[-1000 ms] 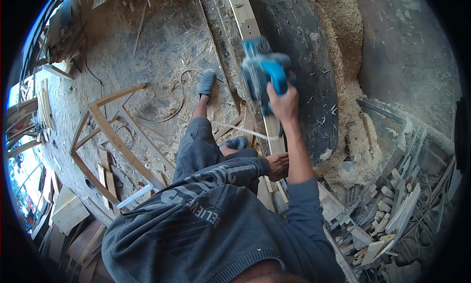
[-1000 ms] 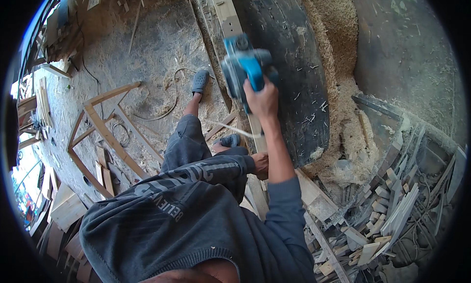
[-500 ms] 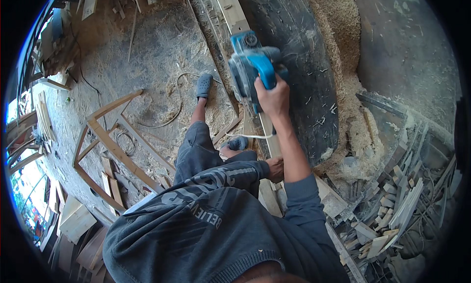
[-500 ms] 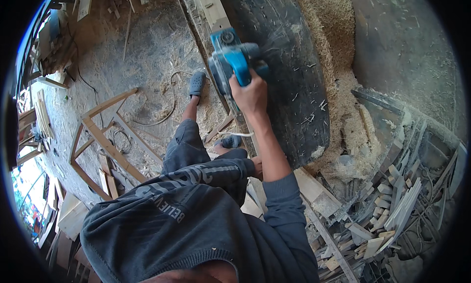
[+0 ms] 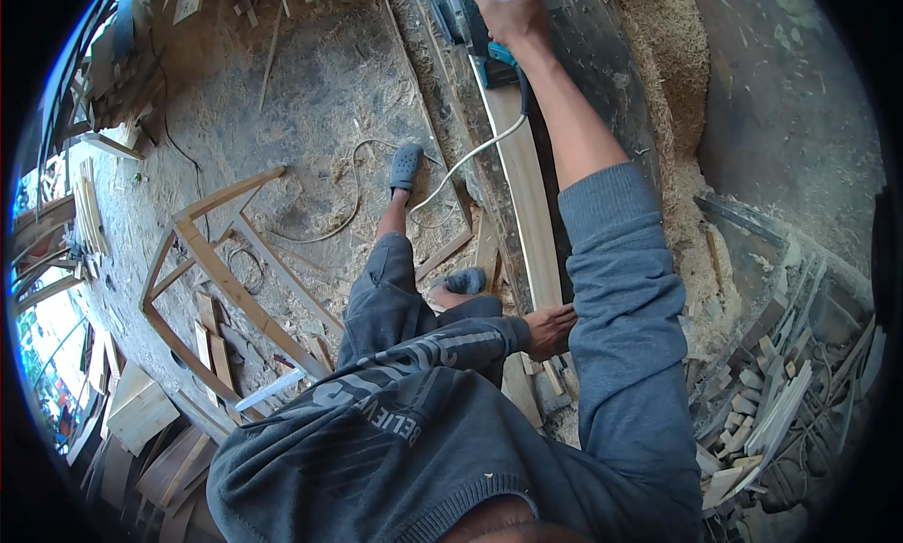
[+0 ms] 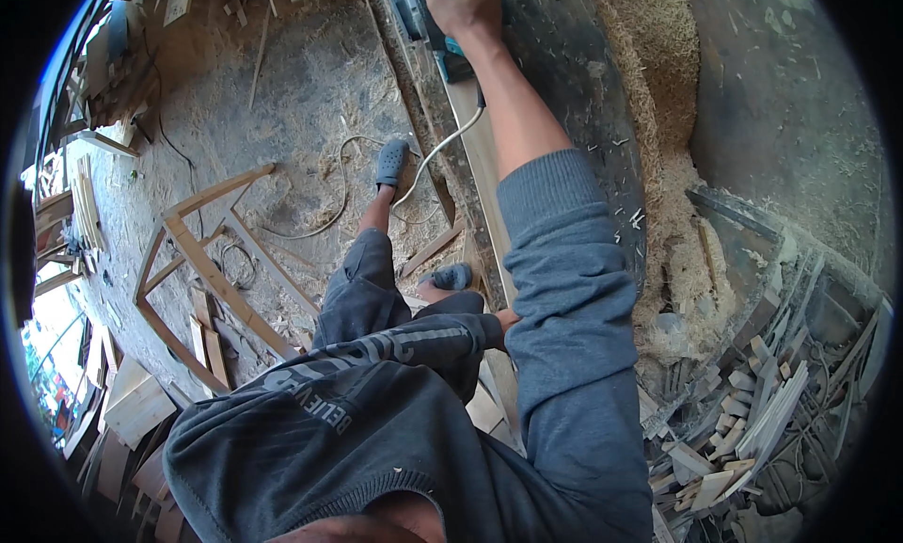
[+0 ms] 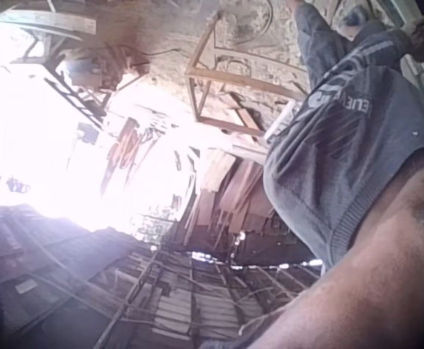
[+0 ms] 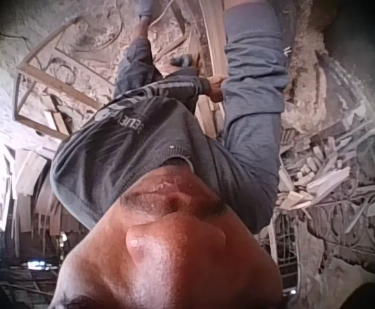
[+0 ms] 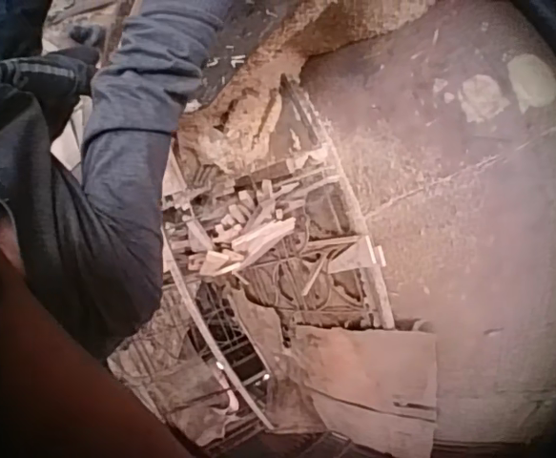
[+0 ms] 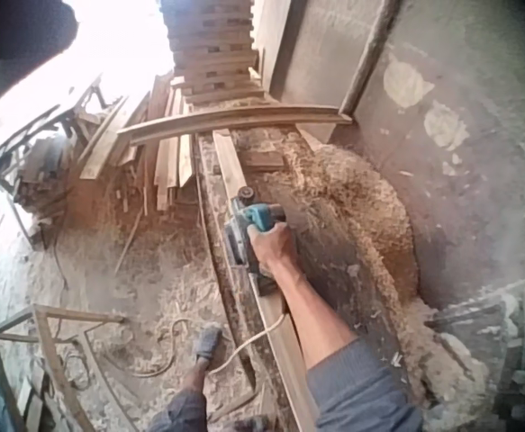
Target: Smoothing wooden planks with an electric planer and organizing lumber in a workshop.
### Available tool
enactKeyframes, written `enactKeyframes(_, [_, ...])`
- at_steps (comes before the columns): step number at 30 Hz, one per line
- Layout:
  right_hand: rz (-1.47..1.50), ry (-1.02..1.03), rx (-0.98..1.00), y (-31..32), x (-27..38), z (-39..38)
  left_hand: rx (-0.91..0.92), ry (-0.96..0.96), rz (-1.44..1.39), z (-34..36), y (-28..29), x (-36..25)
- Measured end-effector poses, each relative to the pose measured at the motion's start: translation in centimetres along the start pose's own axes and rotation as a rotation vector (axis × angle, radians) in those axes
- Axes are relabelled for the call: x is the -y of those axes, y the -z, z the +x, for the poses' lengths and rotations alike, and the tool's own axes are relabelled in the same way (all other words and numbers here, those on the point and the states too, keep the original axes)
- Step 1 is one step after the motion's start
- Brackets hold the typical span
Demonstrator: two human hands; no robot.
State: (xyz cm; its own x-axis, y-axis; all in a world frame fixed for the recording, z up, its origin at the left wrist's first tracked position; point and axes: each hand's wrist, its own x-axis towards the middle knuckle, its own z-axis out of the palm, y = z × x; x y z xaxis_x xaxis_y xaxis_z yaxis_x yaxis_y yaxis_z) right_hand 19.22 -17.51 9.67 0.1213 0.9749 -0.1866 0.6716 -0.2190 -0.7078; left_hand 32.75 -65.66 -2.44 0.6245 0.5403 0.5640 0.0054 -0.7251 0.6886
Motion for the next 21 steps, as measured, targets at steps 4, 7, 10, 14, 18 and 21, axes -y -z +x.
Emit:
enactKeyframes(4, [0.072, 0.178, -0.029, -0.4, -1.3, 0.4, 0.058, 0.146, -0.337, 0.2, 1.6, 0.5])
enactKeyframes(7, [0.113, 0.163, -0.017, -0.2, -0.8, -0.3, 0.456, 0.164, 0.087, 0.7, 6.9, 6.6])
enactKeyframes(10, [0.091, 0.152, 0.012, 0.9, -1.7, -0.5, 0.534, -0.126, 0.175, 4.8, 15.1, 12.4])
enactKeyframes(14, [0.145, 0.077, 0.030, 1.7, -2.4, -4.6, 0.552, -0.082, 0.207, 4.0, 13.5, 9.0])
enactKeyframes(18, [0.154, 0.120, -0.003, 3.1, -3.8, -11.2, 0.584, -0.090, 0.215, 1.1, 9.9, 5.7])
enactKeyframes(21, [0.148, 0.093, -0.020, 3.9, -4.0, -13.2, 0.578, -0.096, 0.180, 1.1, 9.0, 5.1])
